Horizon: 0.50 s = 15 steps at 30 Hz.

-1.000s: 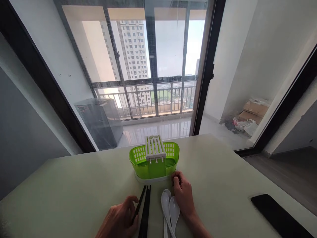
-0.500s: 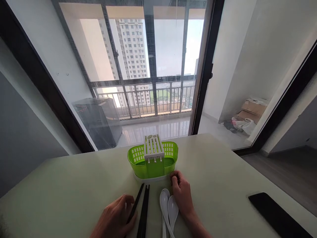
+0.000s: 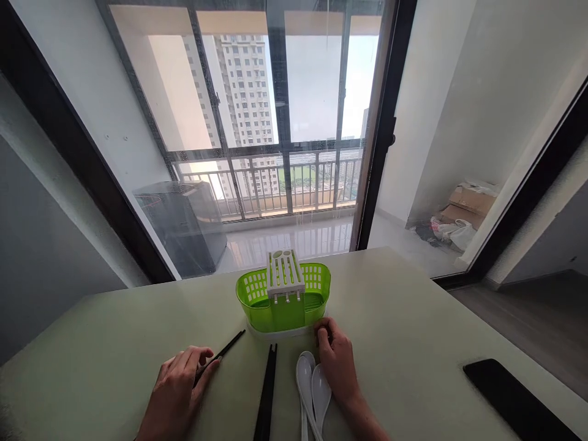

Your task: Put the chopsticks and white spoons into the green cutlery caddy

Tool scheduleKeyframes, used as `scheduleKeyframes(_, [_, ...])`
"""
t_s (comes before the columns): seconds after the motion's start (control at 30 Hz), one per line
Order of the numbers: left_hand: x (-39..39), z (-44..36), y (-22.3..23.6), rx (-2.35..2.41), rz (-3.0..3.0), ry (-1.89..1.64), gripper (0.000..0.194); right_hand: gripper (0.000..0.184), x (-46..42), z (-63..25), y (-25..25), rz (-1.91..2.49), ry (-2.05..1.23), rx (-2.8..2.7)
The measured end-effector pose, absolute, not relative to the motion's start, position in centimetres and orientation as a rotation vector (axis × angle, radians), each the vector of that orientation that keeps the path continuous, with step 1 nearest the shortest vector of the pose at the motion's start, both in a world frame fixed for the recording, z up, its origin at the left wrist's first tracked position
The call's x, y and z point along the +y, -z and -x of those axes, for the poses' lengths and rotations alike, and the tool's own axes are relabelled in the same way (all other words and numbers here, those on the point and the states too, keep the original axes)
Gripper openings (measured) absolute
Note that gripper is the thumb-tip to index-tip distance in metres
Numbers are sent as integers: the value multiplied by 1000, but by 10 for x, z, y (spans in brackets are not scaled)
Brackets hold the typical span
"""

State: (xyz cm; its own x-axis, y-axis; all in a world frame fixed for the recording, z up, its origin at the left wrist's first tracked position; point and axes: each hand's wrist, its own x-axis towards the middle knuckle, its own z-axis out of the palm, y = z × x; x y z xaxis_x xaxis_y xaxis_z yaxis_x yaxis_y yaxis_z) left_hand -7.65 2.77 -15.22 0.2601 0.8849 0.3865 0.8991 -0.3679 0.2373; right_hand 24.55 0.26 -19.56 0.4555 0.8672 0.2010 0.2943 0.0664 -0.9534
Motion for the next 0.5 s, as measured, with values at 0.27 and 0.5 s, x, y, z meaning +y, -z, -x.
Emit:
scheduleKeyframes(0.27, [22,66,164,-1614,2394,696,29,33,3,-247,197,1508,-586,-1085])
scheduleKeyframes(0.5, [21,66,171,-1505,2499,771,16,32,3,-247,200,1507,-601,-1095])
